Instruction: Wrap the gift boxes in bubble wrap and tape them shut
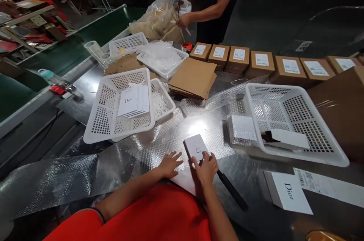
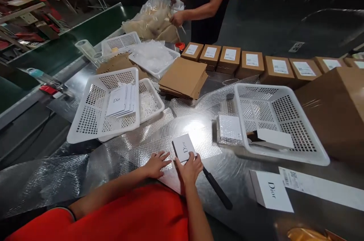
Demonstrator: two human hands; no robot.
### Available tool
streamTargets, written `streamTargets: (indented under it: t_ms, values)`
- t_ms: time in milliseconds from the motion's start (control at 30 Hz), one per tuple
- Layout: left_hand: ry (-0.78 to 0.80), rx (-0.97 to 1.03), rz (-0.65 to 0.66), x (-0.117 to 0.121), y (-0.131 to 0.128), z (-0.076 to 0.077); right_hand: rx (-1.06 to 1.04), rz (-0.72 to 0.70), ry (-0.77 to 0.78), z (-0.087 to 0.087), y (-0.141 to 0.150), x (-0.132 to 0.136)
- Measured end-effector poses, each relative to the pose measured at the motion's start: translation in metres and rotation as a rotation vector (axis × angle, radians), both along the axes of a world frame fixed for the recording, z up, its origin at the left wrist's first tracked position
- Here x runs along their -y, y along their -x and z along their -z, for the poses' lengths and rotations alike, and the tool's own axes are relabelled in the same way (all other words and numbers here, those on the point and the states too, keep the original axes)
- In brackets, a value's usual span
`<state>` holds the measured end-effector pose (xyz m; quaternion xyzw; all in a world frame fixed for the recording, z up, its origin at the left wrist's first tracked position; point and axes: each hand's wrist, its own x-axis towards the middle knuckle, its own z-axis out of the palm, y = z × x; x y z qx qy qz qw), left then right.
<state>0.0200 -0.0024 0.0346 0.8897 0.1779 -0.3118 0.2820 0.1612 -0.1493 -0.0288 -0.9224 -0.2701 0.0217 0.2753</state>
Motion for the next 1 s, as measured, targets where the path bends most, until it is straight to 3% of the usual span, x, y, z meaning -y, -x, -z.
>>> streamTargets:
  t_ms: [67,133,267,333,467,600,767,867,1000]
  values:
    - [0.022,0.024,-0.087,0.002,-0.004,-0.003,-0.021,0.052,-0.020,-0.008,-0.020,0.002]
    - [0.053,0.105,-0.265,0.006,-0.015,-0.004,-0.030,0.129,-0.025,-0.014,-0.050,0.002]
    - [0.211,0.152,-0.915,0.014,-0.054,-0.001,-0.047,0.158,0.110,-0.018,-0.110,-0.002]
    - [0.270,0.096,-1.114,0.016,-0.073,0.005,-0.069,0.180,0.154,-0.016,-0.129,-0.004]
    - [0.316,0.054,-1.248,0.018,-0.093,0.017,-0.116,0.200,0.168,-0.014,-0.144,-0.004]
    - [0.357,0.049,-1.344,0.018,-0.097,0.023,-0.142,0.115,0.108,-0.026,-0.137,0.002]
    - [0.450,0.056,-1.411,0.018,-0.103,0.021,-0.211,-0.313,-0.288,-0.035,-0.073,0.005]
    - [0.464,0.056,-1.432,0.018,-0.104,0.019,-0.194,-0.426,-0.268,-0.021,-0.031,0.003]
    - [0.455,0.079,-1.437,0.018,-0.105,0.018,-0.093,-0.452,-0.188,0.000,-0.014,0.001]
